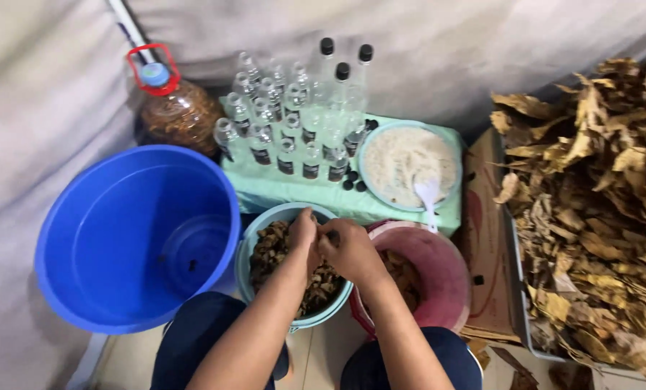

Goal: Crushing dried leaves by hand and mixing them into a base material to form charcoal briquettes.

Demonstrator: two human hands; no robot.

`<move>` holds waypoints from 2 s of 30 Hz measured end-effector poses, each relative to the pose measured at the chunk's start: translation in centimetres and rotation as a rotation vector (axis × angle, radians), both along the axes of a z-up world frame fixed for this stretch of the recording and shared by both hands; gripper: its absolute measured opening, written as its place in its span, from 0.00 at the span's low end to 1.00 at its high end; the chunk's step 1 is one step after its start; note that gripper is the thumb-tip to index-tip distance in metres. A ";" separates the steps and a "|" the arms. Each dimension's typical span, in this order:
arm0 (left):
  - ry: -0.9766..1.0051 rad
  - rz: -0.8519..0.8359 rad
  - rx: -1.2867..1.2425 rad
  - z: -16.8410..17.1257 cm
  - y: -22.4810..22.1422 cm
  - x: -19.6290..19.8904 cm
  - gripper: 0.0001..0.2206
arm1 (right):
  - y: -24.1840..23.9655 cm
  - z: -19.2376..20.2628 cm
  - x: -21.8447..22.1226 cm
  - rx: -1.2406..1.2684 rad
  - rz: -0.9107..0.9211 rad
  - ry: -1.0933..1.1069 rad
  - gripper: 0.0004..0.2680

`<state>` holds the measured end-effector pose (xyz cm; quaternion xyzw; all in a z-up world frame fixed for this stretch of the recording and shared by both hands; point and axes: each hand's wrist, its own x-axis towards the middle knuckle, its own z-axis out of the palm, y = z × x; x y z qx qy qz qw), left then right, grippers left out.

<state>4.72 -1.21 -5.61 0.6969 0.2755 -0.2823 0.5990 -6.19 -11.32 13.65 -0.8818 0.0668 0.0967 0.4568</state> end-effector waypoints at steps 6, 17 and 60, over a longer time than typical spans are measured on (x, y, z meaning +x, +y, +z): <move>-0.105 0.166 -0.312 15.2 2.1 -4.7 0.08 | 2.6 -4.5 -0.1 0.413 -0.294 -0.018 0.16; -0.397 -0.104 -0.110 10.5 0.5 -6.5 0.21 | 6.8 -1.8 -0.7 1.140 -0.712 0.173 0.22; 0.131 0.169 -0.594 4.4 0.1 -5.4 0.27 | 4.0 -6.7 1.8 0.560 -0.459 -0.027 0.11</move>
